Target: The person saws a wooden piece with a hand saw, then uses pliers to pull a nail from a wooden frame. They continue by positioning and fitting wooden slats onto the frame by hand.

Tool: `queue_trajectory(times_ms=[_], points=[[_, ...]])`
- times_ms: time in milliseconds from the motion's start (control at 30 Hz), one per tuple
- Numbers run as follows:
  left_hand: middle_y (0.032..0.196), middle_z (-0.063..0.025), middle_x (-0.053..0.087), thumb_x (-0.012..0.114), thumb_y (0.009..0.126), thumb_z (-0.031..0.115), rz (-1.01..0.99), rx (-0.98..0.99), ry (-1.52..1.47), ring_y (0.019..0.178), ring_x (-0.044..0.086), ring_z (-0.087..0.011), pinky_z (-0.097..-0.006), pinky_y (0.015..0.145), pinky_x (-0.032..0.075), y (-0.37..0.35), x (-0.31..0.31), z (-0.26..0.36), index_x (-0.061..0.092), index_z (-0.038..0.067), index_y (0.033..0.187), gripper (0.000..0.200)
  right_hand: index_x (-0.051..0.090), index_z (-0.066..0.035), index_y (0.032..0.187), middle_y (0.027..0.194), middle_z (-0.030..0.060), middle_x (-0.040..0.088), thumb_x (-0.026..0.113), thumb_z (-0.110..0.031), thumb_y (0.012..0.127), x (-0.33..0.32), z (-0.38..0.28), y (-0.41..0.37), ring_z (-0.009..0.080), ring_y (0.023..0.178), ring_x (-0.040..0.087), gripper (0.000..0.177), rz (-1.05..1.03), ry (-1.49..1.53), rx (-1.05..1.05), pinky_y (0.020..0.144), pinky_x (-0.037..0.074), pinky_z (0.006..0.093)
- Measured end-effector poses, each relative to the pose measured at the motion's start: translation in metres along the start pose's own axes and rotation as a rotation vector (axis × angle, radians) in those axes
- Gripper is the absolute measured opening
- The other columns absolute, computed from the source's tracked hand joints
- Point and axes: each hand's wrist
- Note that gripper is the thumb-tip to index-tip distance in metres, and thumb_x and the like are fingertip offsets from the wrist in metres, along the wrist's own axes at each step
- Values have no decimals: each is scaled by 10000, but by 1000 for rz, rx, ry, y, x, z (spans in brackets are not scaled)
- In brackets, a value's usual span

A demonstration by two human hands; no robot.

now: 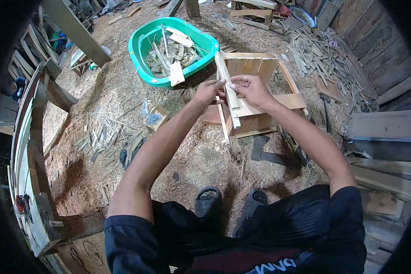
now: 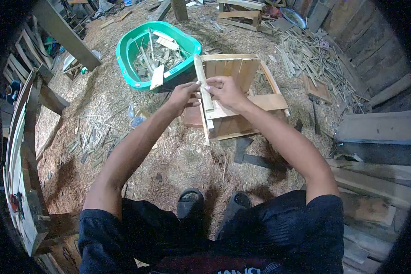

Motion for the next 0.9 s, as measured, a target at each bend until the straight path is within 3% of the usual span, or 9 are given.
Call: queue_trajectory(times_ms=[133, 200, 333, 700, 800, 900], points=[[899, 8, 629, 593, 947, 325, 7, -27, -40, 709, 592, -73, -266, 612, 528, 2, -1, 3, 614, 62, 1169, 345, 626, 46, 1165, 973, 90, 696, 651, -117, 927, 1, 6, 6, 114, 816, 642, 289, 36, -91, -58, 702, 531, 253], [907, 5, 628, 595, 943, 330, -18, -15, -62, 711, 594, -80, -269, 617, 526, 3, -3, 0, 613, 61, 1152, 341, 619, 11, 1194, 920, 53, 686, 659, -130, 925, 1, 8, 7, 83, 747, 615, 306, 19, -24, -69, 632, 515, 235], [930, -8, 605, 574, 958, 362, -28, -40, -17, 793, 617, -106, -283, 681, 530, 8, -4, 1, 596, 82, 1105, 318, 618, 13, 1197, 944, 62, 685, 656, -128, 926, -1, 11, 10, 90, 775, 623, 307, 49, -66, -45, 642, 523, 240], [851, 5, 587, 638, 912, 370, -40, -100, -52, 709, 603, -106, -290, 641, 543, 15, 1, 4, 604, 74, 1000, 311, 598, 32, 1178, 944, 93, 691, 625, -99, 938, 3, 1, 2, 95, 792, 629, 275, 88, -18, -25, 662, 519, 235], [847, 0, 589, 666, 890, 389, -34, -112, -9, 708, 596, -107, -286, 641, 540, 13, 3, 10, 604, 68, 981, 339, 599, 7, 1190, 911, 74, 681, 586, -63, 952, 2, -9, -3, 94, 761, 633, 249, 128, -245, 17, 637, 516, 240], [852, -10, 592, 675, 883, 400, -34, -106, 6, 713, 591, -107, -278, 635, 537, 11, 5, 12, 600, 65, 985, 358, 576, 4, 1216, 883, 78, 676, 605, -88, 948, -1, 3, 3, 93, 750, 631, 285, 111, -100, -2, 625, 512, 240]])
Point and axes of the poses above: each hand's wrist, its own y-axis towards the middle knuckle, its own x-axis out of the palm, z = x × y
